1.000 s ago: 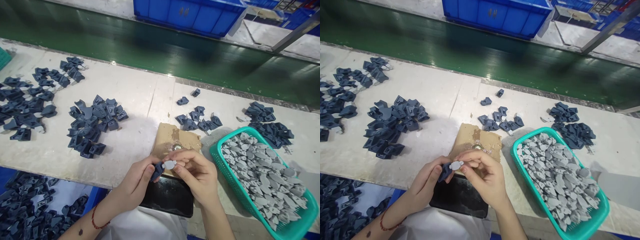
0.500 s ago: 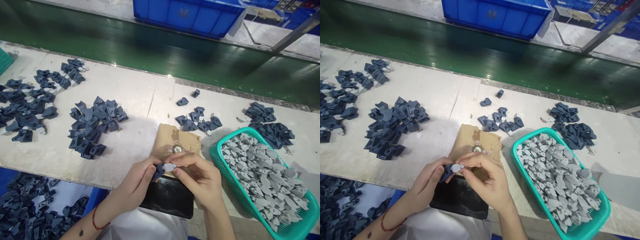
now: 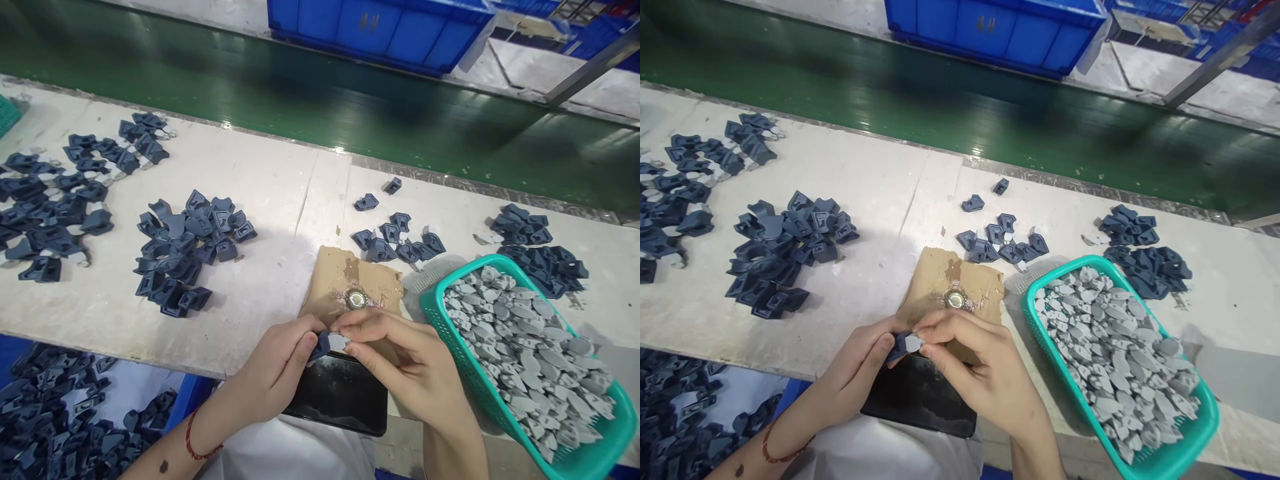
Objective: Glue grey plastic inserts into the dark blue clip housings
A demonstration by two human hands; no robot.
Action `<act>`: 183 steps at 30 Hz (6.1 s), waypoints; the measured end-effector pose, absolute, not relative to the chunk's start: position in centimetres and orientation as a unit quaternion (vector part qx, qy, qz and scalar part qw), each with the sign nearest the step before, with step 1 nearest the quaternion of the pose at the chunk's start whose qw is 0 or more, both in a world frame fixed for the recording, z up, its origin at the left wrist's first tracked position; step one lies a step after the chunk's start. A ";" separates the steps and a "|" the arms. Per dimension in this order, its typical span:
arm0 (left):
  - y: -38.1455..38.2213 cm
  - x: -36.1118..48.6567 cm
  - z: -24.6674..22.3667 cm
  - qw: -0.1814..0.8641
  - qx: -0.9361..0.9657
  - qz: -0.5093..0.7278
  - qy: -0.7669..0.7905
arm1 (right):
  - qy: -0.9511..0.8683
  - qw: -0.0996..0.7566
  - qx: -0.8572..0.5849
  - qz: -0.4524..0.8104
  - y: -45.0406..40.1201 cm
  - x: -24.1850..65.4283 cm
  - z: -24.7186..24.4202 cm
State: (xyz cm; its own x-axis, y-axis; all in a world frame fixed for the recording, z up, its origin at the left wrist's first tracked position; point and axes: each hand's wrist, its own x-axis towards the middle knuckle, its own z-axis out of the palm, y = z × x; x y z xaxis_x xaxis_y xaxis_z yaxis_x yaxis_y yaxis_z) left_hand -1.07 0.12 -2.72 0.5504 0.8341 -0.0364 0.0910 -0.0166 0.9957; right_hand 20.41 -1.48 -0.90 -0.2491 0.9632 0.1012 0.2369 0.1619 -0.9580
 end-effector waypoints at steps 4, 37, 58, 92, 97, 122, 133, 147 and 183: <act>0.0 -1.1 -2.7 0.588 0.656 0.313 0.355 | -0.643 0.380 -0.465 0.476 -1.6 20.5 -0.7; 0.1 -1.3 -1.4 0.526 0.731 0.267 0.343 | -0.743 0.384 -0.444 0.321 -4.2 18.9 1.6; 14.9 5.5 -0.8 0.225 0.935 0.160 0.223 | -0.693 0.443 -0.568 -0.007 -9.3 25.0 -6.5; 19.6 15.4 -1.7 0.063 0.997 0.044 0.034 | -0.683 0.421 -0.595 -0.037 -9.2 24.2 -6.2; 19.5 16.2 -1.3 0.061 0.998 0.012 0.030 | -0.680 0.418 -0.602 -0.037 -9.3 24.1 -6.5; 18.5 17.9 -1.9 0.007 1.000 0.019 -0.022 | -0.681 0.389 -0.618 -0.055 -9.5 24.3 -7.0; 16.8 17.8 -2.3 0.003 0.999 0.040 0.032 | -0.676 0.397 -0.618 -0.057 -9.4 24.3 -7.0; 14.5 17.4 -2.5 -0.001 0.991 0.029 0.134 | -0.688 0.389 -0.609 -0.063 -9.4 24.4 -7.3; 13.1 16.8 -3.6 -0.045 0.975 0.048 0.211 | -0.655 0.416 -0.630 -0.025 -9.8 23.7 -7.6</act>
State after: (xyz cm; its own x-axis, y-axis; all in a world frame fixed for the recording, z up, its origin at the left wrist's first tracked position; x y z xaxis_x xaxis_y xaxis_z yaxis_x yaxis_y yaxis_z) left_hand 16.76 13.09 -3.62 0.9061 0.4076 0.1132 0.4164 -0.9067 -0.0679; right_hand 23.69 -9.76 -7.64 0.1401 0.8048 0.5768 0.8470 0.2043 -0.4907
